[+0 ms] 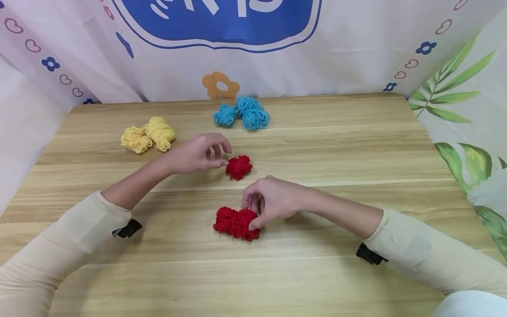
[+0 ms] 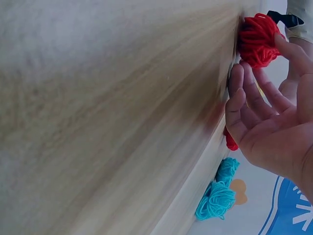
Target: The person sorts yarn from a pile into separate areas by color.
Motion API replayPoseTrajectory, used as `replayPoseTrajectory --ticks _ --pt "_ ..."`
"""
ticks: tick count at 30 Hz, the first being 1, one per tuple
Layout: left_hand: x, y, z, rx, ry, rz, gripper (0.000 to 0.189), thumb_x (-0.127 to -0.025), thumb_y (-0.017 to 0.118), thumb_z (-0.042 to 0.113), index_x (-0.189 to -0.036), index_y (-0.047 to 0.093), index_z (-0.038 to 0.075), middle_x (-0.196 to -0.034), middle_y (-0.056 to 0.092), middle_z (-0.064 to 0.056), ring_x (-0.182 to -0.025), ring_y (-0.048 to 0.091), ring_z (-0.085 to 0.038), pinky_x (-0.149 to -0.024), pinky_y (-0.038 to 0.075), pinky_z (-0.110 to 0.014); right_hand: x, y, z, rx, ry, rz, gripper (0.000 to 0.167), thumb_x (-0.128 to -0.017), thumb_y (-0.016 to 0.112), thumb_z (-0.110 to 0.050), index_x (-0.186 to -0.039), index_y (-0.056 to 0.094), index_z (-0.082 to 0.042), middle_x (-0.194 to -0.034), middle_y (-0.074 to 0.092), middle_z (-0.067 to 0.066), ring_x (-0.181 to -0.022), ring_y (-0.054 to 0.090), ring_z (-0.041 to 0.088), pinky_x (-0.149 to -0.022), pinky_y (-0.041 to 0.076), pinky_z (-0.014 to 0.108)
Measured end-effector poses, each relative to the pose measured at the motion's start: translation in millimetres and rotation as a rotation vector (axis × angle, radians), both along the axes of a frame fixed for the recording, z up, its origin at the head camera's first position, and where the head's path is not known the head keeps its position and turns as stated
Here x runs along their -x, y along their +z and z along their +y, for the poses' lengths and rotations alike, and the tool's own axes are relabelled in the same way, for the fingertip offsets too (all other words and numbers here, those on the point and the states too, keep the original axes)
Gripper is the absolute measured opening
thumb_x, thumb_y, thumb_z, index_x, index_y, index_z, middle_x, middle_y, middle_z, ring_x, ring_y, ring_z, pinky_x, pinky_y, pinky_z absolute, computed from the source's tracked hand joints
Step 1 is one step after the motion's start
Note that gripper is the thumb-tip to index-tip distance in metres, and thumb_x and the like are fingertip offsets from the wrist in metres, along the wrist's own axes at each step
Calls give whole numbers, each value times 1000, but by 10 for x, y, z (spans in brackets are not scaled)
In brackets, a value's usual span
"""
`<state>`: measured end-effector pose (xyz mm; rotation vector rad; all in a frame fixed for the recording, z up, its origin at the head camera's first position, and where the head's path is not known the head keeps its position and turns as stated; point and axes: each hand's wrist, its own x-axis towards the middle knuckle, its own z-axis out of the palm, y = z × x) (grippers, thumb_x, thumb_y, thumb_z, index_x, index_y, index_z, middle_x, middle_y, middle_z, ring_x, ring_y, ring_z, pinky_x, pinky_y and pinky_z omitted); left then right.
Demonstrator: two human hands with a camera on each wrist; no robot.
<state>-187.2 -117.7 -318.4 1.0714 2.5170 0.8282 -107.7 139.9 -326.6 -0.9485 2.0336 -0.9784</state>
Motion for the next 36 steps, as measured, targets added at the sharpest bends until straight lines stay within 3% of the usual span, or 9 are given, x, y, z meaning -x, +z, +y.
replayPoseTrajectory --ticks 11,36 --pt "0 6 54 -6 -13 2 28 -93 75 7 -117 67 -6 -116 69 -18 -96 66 -28 -90 56 -39 -9 -17 -7 -2 0 0 20 -81 80 0 -94 68 -9 -80 64 -3 -73 61 11 -67 56 27" --pt "62 -67 146 4 -25 0 38 -90 80 11 -120 65 -6 -111 68 -18 -86 66 -26 -83 57 -37 -36 -38 -16 -10 -2 83 18 -79 73 2 -81 62 -12 -71 56 -7 -65 54 7 -61 49 23"
